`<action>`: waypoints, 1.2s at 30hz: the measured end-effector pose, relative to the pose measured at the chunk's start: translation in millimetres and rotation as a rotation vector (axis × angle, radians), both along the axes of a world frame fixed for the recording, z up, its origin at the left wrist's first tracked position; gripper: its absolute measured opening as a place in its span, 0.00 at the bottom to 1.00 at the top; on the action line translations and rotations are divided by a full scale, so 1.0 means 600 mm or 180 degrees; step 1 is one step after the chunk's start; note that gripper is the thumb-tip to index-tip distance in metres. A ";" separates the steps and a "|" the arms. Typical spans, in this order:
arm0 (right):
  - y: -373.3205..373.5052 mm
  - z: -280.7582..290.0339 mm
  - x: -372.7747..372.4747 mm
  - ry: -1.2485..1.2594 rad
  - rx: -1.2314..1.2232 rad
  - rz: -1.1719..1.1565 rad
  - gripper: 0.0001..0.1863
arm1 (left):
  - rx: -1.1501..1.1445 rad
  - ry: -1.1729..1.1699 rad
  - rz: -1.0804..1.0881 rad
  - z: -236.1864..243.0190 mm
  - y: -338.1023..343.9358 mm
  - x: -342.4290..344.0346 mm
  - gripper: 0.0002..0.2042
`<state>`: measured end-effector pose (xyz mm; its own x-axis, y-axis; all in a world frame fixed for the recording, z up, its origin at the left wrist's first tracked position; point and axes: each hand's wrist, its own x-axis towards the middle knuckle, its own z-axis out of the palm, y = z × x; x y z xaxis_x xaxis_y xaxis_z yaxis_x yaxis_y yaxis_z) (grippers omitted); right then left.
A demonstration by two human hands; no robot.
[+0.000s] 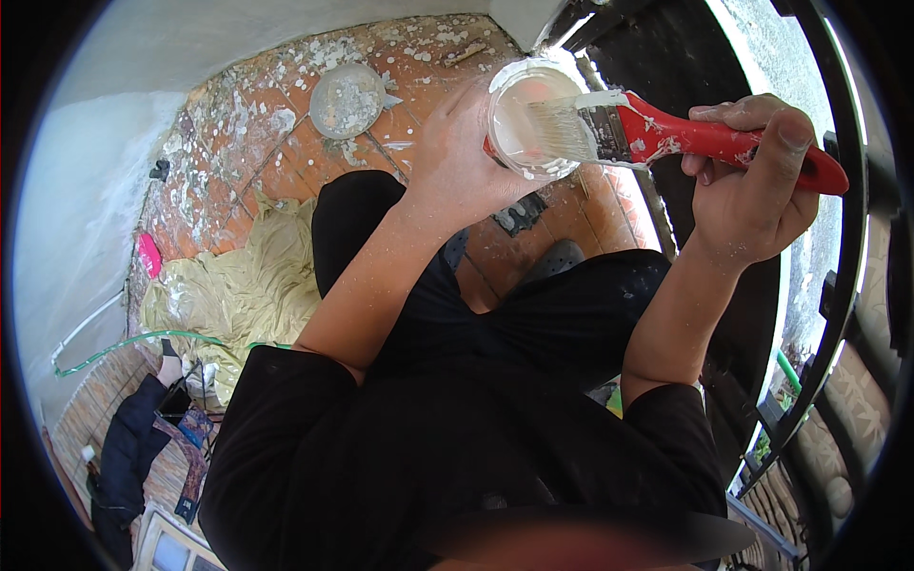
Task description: The person paints a door frame with white paint using a paintbrush.
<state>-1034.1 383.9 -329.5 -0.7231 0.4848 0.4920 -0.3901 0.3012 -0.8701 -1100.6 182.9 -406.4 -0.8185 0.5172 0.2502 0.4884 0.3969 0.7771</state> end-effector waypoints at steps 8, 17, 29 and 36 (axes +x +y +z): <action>0.000 0.003 0.006 0.0100 0.0162 0.0162 0.21 | 0.0107 0.0059 0.0034 -0.006 -0.008 0.007 0.34; 0.025 0.037 0.003 -0.0123 -0.1019 -0.0769 0.23 | 0.0436 -0.0167 0.0150 0.029 -0.006 -0.001 0.29; 0.048 -0.005 -0.014 0.0460 -0.3195 -0.0982 0.19 | 0.0906 -0.0608 0.0178 0.064 -0.027 -0.093 0.26; 0.018 -0.014 -0.058 0.1339 -0.3969 -0.0977 0.18 | 0.1179 -0.0057 0.0300 0.054 -0.017 -0.140 0.25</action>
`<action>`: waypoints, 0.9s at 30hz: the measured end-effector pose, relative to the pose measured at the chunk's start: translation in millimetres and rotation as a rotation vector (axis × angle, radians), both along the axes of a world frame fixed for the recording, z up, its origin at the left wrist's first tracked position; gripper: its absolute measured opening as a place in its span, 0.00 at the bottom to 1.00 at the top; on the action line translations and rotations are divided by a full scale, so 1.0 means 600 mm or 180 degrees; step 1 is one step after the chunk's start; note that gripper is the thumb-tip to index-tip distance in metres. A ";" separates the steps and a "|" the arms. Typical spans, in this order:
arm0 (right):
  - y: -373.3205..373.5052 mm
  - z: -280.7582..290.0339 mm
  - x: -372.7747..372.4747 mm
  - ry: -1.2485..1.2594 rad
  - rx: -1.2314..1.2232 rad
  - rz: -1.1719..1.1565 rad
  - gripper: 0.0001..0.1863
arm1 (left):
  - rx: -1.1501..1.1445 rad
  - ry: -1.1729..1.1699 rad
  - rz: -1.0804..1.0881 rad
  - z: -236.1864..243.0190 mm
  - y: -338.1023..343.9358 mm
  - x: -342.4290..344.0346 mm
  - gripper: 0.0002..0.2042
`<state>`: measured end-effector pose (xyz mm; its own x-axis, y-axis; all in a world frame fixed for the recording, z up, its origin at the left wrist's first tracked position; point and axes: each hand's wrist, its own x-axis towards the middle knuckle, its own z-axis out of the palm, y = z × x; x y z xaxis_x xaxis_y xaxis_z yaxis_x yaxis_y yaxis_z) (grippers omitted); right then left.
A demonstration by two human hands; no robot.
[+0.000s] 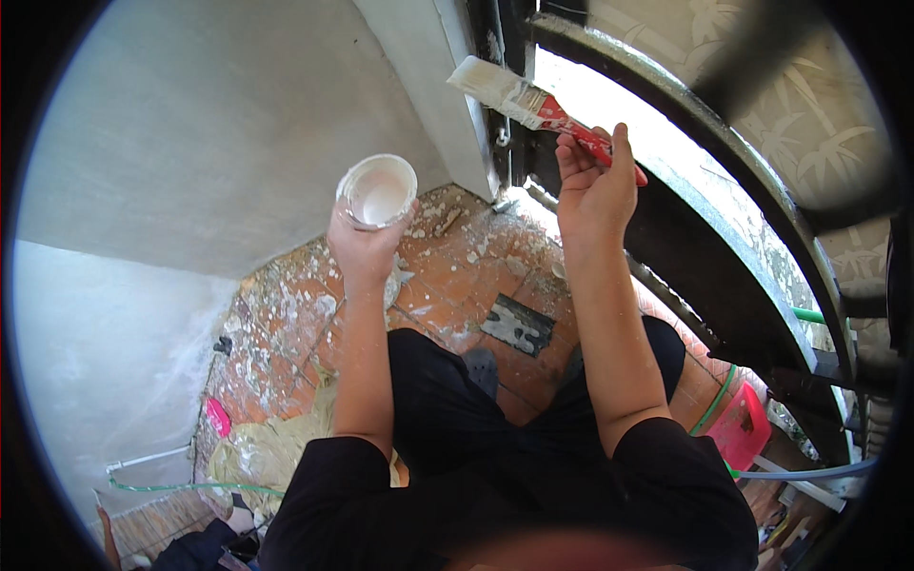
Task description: The person paints a door frame with white paint using a paintbrush.
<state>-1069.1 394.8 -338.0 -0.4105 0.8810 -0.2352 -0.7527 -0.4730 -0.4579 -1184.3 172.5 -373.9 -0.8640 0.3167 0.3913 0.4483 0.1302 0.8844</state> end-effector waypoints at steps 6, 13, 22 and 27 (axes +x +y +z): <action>-0.002 0.012 -0.037 0.0676 0.0169 -0.0073 0.19 | 0.0237 -0.0846 -0.0517 0.019 0.001 0.047 0.24; -0.019 0.063 -0.081 0.1249 0.0032 -0.0079 0.15 | 0.0272 -0.0707 -0.0659 -0.026 -0.033 0.028 0.25; -0.003 0.124 -0.137 0.1709 0.0074 -0.0045 0.16 | 0.0153 -0.0525 -0.0526 -0.047 -0.047 0.001 0.24; -0.002 0.117 -0.153 0.1719 0.0049 -0.0121 0.16 | 0.0040 -0.0602 -0.0584 -0.045 -0.040 0.002 0.24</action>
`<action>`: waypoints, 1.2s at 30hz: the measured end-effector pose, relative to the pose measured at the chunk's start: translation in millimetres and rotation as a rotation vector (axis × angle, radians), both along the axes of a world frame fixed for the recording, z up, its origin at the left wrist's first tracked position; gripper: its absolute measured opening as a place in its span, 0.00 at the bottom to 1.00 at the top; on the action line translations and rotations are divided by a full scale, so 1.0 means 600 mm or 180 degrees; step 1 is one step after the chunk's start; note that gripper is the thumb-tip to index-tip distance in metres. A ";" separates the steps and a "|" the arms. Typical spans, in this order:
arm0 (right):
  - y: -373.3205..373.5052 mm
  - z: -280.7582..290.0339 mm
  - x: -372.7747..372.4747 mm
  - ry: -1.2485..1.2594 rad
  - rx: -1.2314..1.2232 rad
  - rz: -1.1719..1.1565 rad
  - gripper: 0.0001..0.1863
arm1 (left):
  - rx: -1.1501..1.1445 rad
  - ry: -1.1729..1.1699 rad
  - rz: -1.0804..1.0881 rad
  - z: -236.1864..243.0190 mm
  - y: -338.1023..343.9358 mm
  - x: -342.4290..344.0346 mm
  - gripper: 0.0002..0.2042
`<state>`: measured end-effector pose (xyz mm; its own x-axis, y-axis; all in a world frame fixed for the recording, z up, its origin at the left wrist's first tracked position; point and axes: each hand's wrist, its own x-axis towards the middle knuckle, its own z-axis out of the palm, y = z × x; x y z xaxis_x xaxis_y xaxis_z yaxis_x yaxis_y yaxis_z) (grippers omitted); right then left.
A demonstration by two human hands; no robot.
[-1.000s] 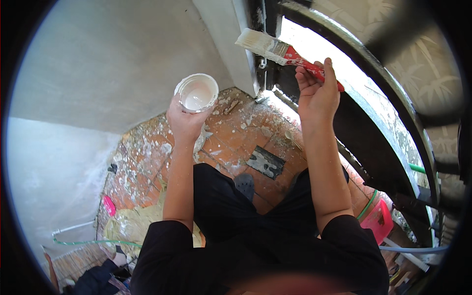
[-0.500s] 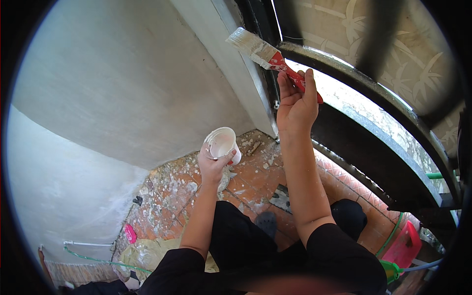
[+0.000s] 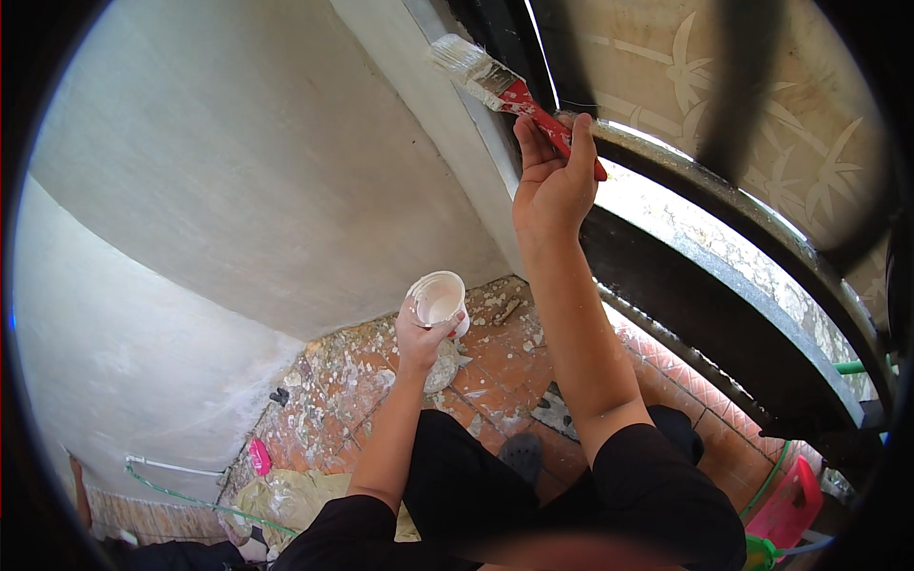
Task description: The person paints a door frame with white paint using a paintbrush.
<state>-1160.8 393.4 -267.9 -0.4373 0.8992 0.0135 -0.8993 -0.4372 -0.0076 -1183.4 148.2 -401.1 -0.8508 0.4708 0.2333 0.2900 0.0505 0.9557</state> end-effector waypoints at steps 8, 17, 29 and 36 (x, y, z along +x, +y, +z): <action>-0.001 -0.031 -0.005 -0.0169 -0.0093 -0.0140 0.17 | -0.0145 -0.0174 -0.0023 -0.018 0.003 -0.004 0.24; -0.014 -0.064 0.008 -0.0457 -0.0299 -0.0219 0.18 | -0.0120 -0.0227 0.0110 -0.009 0.002 -0.005 0.22; -0.004 -0.008 0.002 -0.0004 -0.0182 -0.0140 0.19 | -0.0245 -0.0072 0.0041 -0.024 -0.004 -0.013 0.23; -0.015 -0.052 -0.003 -0.0528 -0.0401 -0.0134 0.18 | -0.0180 -0.0166 0.0122 -0.031 -0.013 -0.018 0.23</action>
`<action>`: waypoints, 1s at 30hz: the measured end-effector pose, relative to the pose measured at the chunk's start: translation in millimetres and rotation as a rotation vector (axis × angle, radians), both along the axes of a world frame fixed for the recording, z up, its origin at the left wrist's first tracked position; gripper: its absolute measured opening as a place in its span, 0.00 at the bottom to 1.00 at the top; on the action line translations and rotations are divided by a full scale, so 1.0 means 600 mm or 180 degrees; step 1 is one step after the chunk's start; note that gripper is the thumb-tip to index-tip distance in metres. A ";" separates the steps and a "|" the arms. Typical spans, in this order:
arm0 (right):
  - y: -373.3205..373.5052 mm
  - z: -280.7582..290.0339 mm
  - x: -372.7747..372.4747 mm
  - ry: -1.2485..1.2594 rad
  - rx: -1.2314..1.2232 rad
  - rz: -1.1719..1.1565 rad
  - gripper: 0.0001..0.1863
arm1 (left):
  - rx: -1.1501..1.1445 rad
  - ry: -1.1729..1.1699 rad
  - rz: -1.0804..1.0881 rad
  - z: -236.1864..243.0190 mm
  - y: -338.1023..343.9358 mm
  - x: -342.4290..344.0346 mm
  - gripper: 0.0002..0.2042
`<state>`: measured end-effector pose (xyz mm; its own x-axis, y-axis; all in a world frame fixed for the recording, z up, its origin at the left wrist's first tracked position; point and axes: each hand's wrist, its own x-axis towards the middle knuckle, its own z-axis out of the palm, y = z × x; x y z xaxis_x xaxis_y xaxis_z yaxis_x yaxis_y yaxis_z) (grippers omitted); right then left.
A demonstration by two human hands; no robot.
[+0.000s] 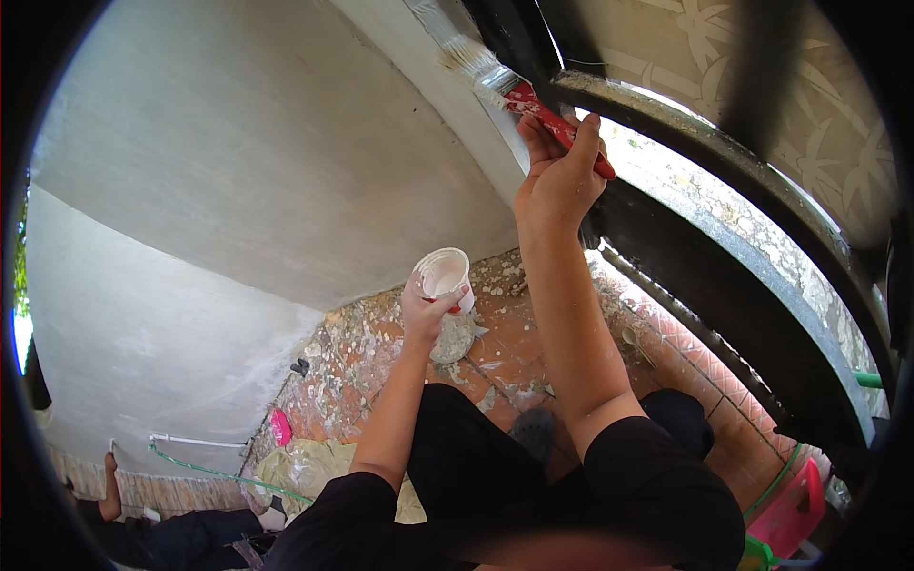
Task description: The person paints a door frame with white paint using a paintbrush.
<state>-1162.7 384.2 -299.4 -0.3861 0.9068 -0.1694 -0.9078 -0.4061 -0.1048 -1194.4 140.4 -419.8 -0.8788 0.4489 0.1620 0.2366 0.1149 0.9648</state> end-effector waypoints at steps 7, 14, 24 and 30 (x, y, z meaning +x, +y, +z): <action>0.018 -0.032 0.022 -0.0762 -0.0040 -0.0053 0.18 | 0.0091 -0.0191 -0.0011 0.009 0.028 0.005 0.22; 0.007 -0.005 0.064 -0.0856 0.0265 -0.0338 0.20 | 0.0087 -0.0225 -0.0150 0.011 0.035 0.010 0.25; 0.014 0.073 0.071 0.0058 0.0768 -0.0431 0.19 | 0.0190 -0.0265 -0.0071 0.020 -0.004 0.011 0.25; 0.020 0.093 0.029 0.0426 0.0719 -0.0066 0.23 | 0.0265 -0.0168 0.0165 0.018 -0.023 0.010 0.22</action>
<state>-1145.2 396.4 -243.9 -0.3723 0.9238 0.0896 -0.9276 -0.3671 -0.0690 -1188.1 126.5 -408.9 -0.9088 0.3895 0.1497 0.1809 0.0446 0.9825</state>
